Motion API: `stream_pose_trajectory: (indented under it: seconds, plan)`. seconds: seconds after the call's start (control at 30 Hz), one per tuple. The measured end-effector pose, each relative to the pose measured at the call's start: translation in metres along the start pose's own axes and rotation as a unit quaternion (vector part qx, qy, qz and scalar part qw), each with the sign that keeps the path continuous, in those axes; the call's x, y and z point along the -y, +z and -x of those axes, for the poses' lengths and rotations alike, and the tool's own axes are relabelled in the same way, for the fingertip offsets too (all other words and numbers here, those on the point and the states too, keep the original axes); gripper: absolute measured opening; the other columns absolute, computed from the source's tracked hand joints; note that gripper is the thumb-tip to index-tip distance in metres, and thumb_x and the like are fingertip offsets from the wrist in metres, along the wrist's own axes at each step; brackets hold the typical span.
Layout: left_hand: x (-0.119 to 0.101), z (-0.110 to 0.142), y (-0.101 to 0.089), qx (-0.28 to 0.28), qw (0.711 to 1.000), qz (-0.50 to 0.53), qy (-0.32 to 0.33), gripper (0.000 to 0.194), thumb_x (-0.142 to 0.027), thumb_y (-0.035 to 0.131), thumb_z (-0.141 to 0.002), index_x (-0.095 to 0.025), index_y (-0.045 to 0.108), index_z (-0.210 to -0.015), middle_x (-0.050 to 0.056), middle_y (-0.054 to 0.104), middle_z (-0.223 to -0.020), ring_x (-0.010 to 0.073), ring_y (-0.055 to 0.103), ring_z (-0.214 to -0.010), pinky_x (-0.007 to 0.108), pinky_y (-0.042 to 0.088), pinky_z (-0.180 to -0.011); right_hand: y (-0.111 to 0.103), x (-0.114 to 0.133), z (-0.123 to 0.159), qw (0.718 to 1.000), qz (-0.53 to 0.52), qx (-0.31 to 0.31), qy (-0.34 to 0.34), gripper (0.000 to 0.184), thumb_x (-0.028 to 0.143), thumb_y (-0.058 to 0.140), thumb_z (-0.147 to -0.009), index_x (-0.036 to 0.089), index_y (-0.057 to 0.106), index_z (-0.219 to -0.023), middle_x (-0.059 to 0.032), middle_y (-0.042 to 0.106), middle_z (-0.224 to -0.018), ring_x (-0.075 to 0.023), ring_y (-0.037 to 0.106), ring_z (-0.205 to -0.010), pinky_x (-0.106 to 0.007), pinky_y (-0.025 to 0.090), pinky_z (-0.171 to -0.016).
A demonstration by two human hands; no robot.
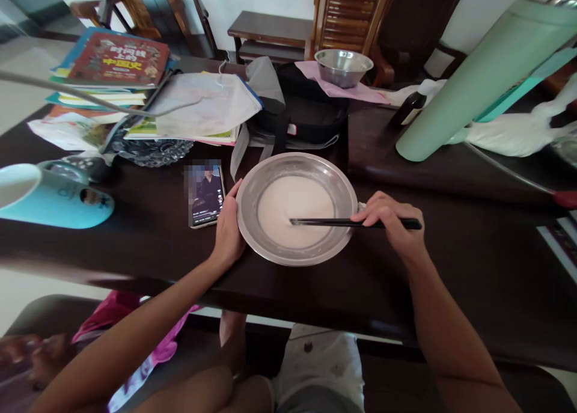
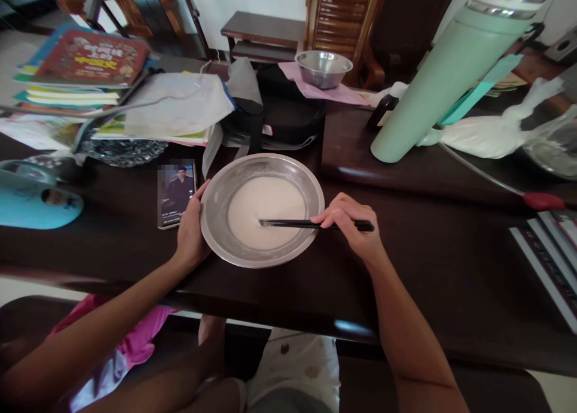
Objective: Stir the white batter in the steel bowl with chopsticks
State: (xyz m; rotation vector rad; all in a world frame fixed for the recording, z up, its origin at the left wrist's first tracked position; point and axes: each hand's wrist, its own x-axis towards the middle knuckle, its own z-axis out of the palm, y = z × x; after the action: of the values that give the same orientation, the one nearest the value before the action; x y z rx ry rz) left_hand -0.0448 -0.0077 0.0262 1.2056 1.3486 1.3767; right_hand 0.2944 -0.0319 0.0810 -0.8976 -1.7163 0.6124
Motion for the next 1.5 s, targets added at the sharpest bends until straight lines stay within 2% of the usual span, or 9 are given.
stream_pose_trajectory:
  seconds: [0.1,0.3,0.47,0.63,0.83,1.0,1.17,1.37,1.5]
  plan:
    - [0.0005,-0.0005,-0.0009,-0.001,1.0,-0.019,0.009,0.075,-0.081,0.05,-0.106,-0.028,0.067,-0.157,0.011,0.064,-0.171,0.034,0.057,-0.16,0.051,0.042,-0.137,0.0029,0.0004,-0.0007,0.999,0.019,0.049,-0.006,0.032,0.042,0.069,-0.111,0.032,0.088,-0.087,-0.0009,0.093,-0.094,-0.0243,0.074,-0.08,-0.044,0.06,-0.075]
    - [0.0012,-0.0005,-0.0004,0.002,1.0,-0.006,0.008,0.076,-0.083,0.05,-0.104,-0.03,0.069,-0.155,0.01,0.066,-0.169,0.0351,0.059,-0.158,0.053,0.043,-0.136,-0.0004,0.0002,-0.0002,0.999,0.019,-0.028,0.0,0.043,0.04,0.063,-0.114,0.032,0.085,-0.077,-0.0001,0.092,-0.086,-0.024,0.07,-0.076,-0.044,0.057,-0.072]
    - [-0.0013,0.0004,0.0012,-0.009,1.0,0.014,-0.002,0.076,-0.083,0.057,-0.102,-0.029,0.07,-0.153,0.01,0.067,-0.168,0.0352,0.06,-0.157,0.054,0.041,-0.137,0.003,0.0007,-0.0007,0.999,0.012,0.048,-0.005,0.033,0.044,0.069,-0.111,0.032,0.088,-0.087,-0.001,0.093,-0.095,-0.0244,0.074,-0.082,-0.045,0.061,-0.078]
    - [-0.0019,0.0008,0.001,-0.001,1.0,0.009,0.006,0.076,-0.082,0.053,-0.104,-0.027,0.068,-0.155,0.011,0.068,-0.166,0.0346,0.061,-0.156,0.052,0.045,-0.134,0.0003,-0.0003,-0.0002,1.0,0.014,-0.008,-0.003,0.037,0.039,0.066,-0.113,0.031,0.086,-0.083,-0.0005,0.093,-0.092,-0.0228,0.072,-0.078,-0.042,0.058,-0.072]
    - [-0.0006,0.0004,0.0001,0.002,1.0,0.009,0.002,0.075,-0.081,0.053,-0.105,-0.028,0.068,-0.156,0.011,0.065,-0.17,0.0345,0.059,-0.158,0.053,0.042,-0.136,0.0026,0.0005,-0.0002,0.998,0.011,0.056,-0.005,0.027,0.041,0.072,-0.11,0.032,0.088,-0.09,-0.0008,0.094,-0.097,-0.0238,0.075,-0.082,-0.043,0.06,-0.077]
    - [-0.001,0.0007,0.0009,-0.005,1.0,0.004,-0.004,0.073,-0.08,0.053,-0.105,-0.029,0.069,-0.155,0.011,0.067,-0.168,0.0352,0.059,-0.158,0.054,0.043,-0.136,-0.0004,-0.0002,0.0008,1.0,0.009,-0.005,0.0,0.038,0.039,0.065,-0.113,0.031,0.086,-0.082,-0.0006,0.092,-0.09,-0.0231,0.073,-0.077,-0.043,0.058,-0.073]
    - [-0.0008,0.0007,0.0018,0.0,1.0,0.022,-0.001,0.074,-0.081,0.055,-0.104,-0.029,0.069,-0.155,0.011,0.068,-0.167,0.035,0.06,-0.157,0.054,0.044,-0.135,0.0024,0.0013,-0.0001,0.999,0.01,0.052,0.004,0.032,0.044,0.07,-0.11,0.032,0.088,-0.086,-0.0018,0.093,-0.093,-0.0245,0.074,-0.078,-0.044,0.06,-0.074]
    - [-0.0011,0.001,0.0021,-0.001,1.0,0.01,0.005,0.075,-0.082,0.053,-0.105,-0.028,0.068,-0.155,0.011,0.069,-0.165,0.0353,0.061,-0.156,0.055,0.045,-0.134,0.0,0.0014,-0.0002,1.0,0.011,-0.008,0.003,0.037,0.039,0.066,-0.112,0.031,0.087,-0.082,-0.0017,0.092,-0.091,-0.0236,0.073,-0.077,-0.042,0.059,-0.072]
    - [-0.0018,0.0011,0.0011,-0.001,1.0,0.007,0.004,0.074,-0.082,0.054,-0.105,-0.029,0.069,-0.154,0.01,0.067,-0.168,0.0346,0.059,-0.159,0.052,0.043,-0.136,0.0021,0.002,-0.0001,0.999,-0.003,0.042,0.0,0.035,0.041,0.068,-0.111,0.031,0.088,-0.085,-0.0017,0.092,-0.09,-0.0237,0.073,-0.077,-0.042,0.059,-0.073]
